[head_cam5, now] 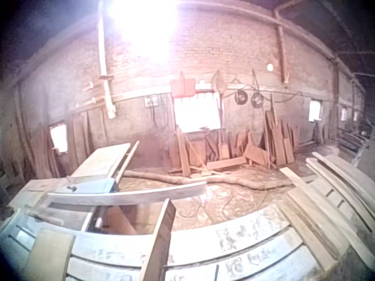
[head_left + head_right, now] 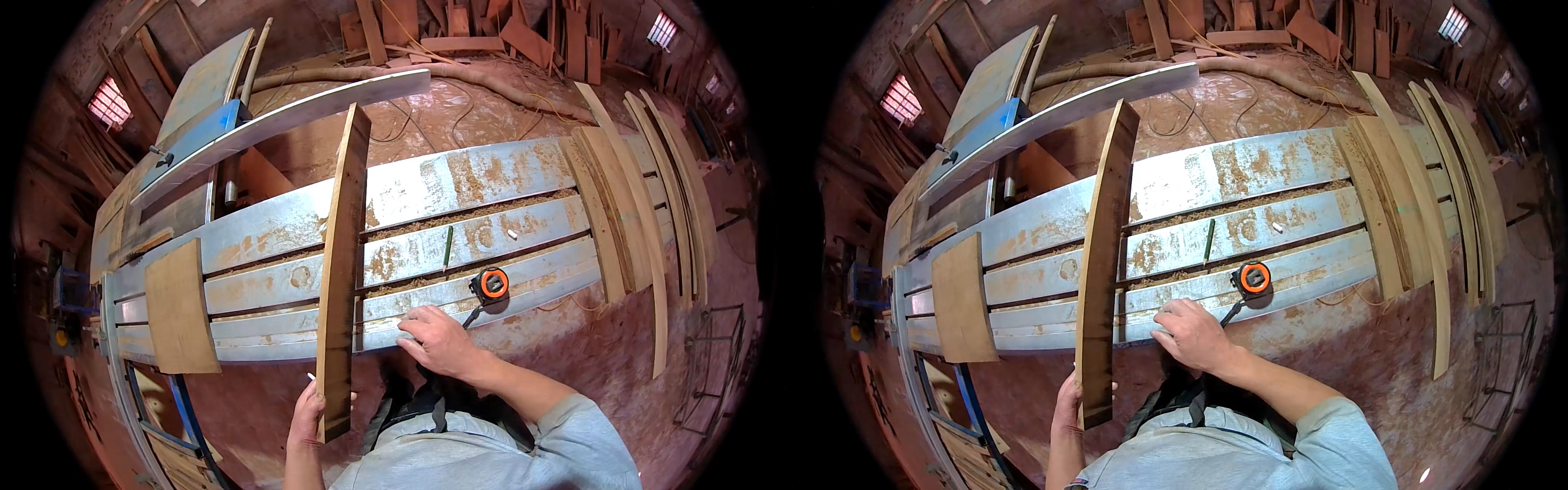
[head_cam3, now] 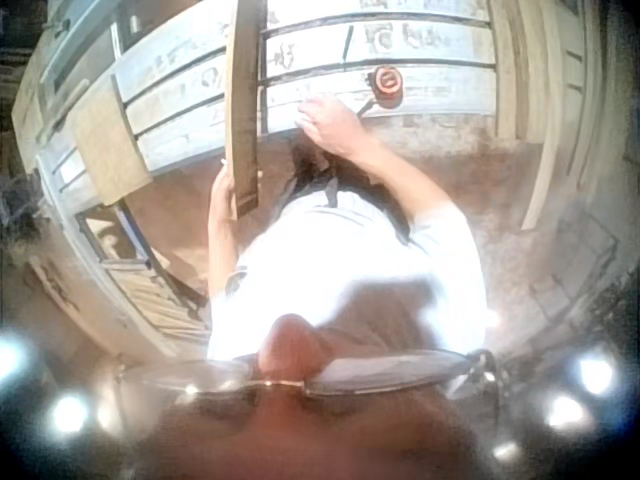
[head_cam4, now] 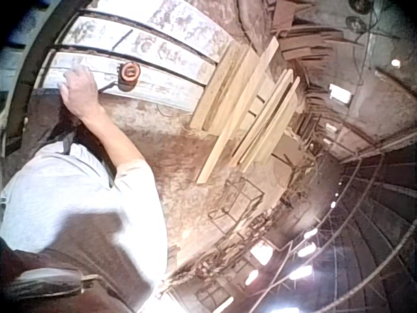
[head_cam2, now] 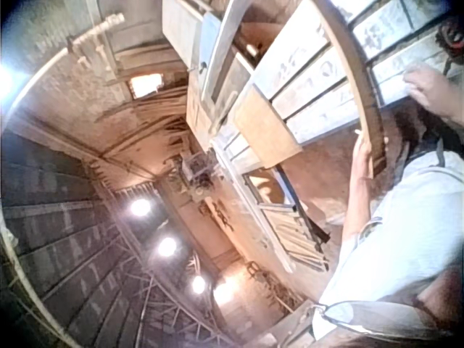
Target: The person measures a wooden board using a tape measure and marks it with a pencil. They then place the board on a table saw, align it using a fence and a push stick, and cut the board into smaller pieces.
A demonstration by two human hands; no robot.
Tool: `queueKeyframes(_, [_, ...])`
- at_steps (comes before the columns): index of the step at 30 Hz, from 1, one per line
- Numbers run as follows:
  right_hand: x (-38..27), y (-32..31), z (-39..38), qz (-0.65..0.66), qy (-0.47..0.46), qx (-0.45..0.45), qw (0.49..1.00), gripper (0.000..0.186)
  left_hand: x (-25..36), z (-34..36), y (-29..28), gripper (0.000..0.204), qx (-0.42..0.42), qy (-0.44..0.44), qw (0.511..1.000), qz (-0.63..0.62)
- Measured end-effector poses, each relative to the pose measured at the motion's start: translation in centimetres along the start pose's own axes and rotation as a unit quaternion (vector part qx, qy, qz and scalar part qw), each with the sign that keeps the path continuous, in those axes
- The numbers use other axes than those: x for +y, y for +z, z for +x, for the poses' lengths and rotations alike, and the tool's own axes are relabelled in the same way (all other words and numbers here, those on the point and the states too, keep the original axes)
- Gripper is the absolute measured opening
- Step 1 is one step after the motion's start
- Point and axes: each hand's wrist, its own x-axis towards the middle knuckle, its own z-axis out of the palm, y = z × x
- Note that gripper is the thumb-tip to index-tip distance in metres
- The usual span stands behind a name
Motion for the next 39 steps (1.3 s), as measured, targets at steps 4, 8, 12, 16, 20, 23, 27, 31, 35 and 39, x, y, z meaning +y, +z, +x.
queueKeyframes(4, [0.1, 0.8, 0.0, 0.009, 0.003, -0.022, 1.000, 0.023, -0.7, 0.3, -0.5, 0.077, -0.026, -0.006, 0.998, -0.062])
queueKeyframes(8, [-0.3, 1.3, -0.1, 0.012, 0.007, -0.033, 0.999, 0.022, -2.2, 0.9, -2.4, 0.081, -0.097, -0.027, 0.982, -0.158])
queueKeyframes(12, [-0.1, 1.6, -0.4, 0.013, 0.014, -0.026, 0.999, 0.022, -2.5, 1.4, -2.3, 0.083, -0.152, -0.033, 0.965, -0.211])
queueKeyframes(16, [0.6, 1.9, -1.3, 0.030, 0.028, -0.010, 0.999, 0.022, -2.9, 1.4, -3.0, 0.081, -0.102, -0.049, 0.984, -0.138])
queueKeyframes(20, [1.2, 4.1, -1.4, 0.044, 0.022, -0.002, 0.999, 0.021, -1.7, -1.3, 1.5, 0.066, 0.038, 0.000, 0.997, -0.064])
queueKeyframes(23, [0.9, 3.9, -0.7, 0.069, 0.007, 0.028, 0.997, 0.025, -1.5, -0.1, 0.8, 0.048, 0.039, -0.025, 0.999, 0.002])
queueKeyframes(27, [0.4, 3.4, -1.3, 0.072, 0.016, 0.038, 0.997, 0.027, 1.1, -1.6, 6.3, 0.021, 0.085, -0.039, 0.986, 0.139])
queueKeyframes(31, [0.8, 3.5, -2.5, 0.074, 0.028, 0.048, 0.996, 0.026, -0.6, -0.4, 4.5, 0.023, 0.066, 0.014, 0.977, 0.202])
queueKeyframes(35, [0.7, 4.2, -2.0, 0.072, 0.041, 0.043, 0.996, 0.024, -4.3, 3.2, -3.8, 0.066, 0.062, 0.136, 0.967, 0.208])
queueKeyframes(39, [0.6, 2.8, -3.2, 0.056, 0.050, 0.050, 0.996, 0.024, -3.5, 1.8, 0.1, 0.089, 0.136, 0.158, 0.906, 0.369])
